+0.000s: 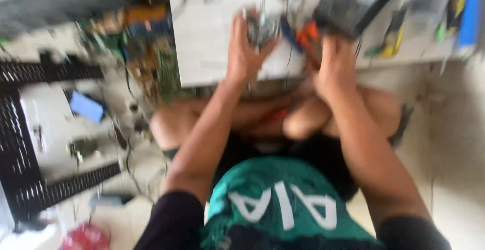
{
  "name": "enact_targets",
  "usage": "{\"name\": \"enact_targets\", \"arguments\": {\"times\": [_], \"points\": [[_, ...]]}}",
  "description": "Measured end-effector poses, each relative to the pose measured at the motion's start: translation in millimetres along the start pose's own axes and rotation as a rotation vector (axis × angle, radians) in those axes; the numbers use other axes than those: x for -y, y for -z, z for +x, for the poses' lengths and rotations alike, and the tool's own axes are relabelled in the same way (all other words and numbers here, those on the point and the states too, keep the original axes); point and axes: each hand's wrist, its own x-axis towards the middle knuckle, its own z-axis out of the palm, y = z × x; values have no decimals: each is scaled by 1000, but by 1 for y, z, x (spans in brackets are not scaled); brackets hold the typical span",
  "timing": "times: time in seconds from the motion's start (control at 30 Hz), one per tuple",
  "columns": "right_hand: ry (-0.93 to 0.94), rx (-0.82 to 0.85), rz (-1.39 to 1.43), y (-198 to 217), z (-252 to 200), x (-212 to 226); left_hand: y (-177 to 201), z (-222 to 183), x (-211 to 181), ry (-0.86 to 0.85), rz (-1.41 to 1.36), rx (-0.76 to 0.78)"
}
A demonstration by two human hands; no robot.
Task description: Repairing a small electric motor by fastening components with a screwdriver and applying liquid.
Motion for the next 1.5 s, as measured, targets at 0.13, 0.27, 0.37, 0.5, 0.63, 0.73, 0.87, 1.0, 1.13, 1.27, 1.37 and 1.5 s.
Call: {"name": "enact_targets", "arguments": {"times": [0.13, 0.27, 0.37, 0.5, 0.63, 0.73, 0.87, 1.0, 1.13, 1.27, 1.37, 1.5], "points": [[-25, 62, 243, 30, 24, 22, 10, 4, -37, -53, 6, -28], [-348, 170, 496, 38, 16, 14, 7, -3, -17, 115, -117, -10], [-742, 225, 987, 52, 7, 9, 16, -1, -9, 274, -142, 68], [-984, 172, 1501, 101, 1, 45, 28, 3, 2, 357, -193, 103], [-798, 304, 1654, 118, -17, 52, 31, -1, 10, 272, -399, -87], [-685, 297, 1742, 122, -15, 66, 49, 6, -1, 140, -404, -133], [-608, 323, 1275, 118, 8, 94, 69, 10, -4, -162, -354, -66], [-567, 31, 1187, 106, 36, 137, 77, -4, 1, -151, -340, -62], [-503, 142, 919, 99, 42, 153, 78, -8, 0, -106, -338, -81], [-508, 319, 731, 96, 48, 163, 81, -2, -11, -84, -380, -111], [-620, 201, 635, 88, 38, 151, 83, -4, -11, -54, -359, -124], [-390, 640, 816, 117, 52, 169, 103, -1, -28, -50, -394, 5]]}}
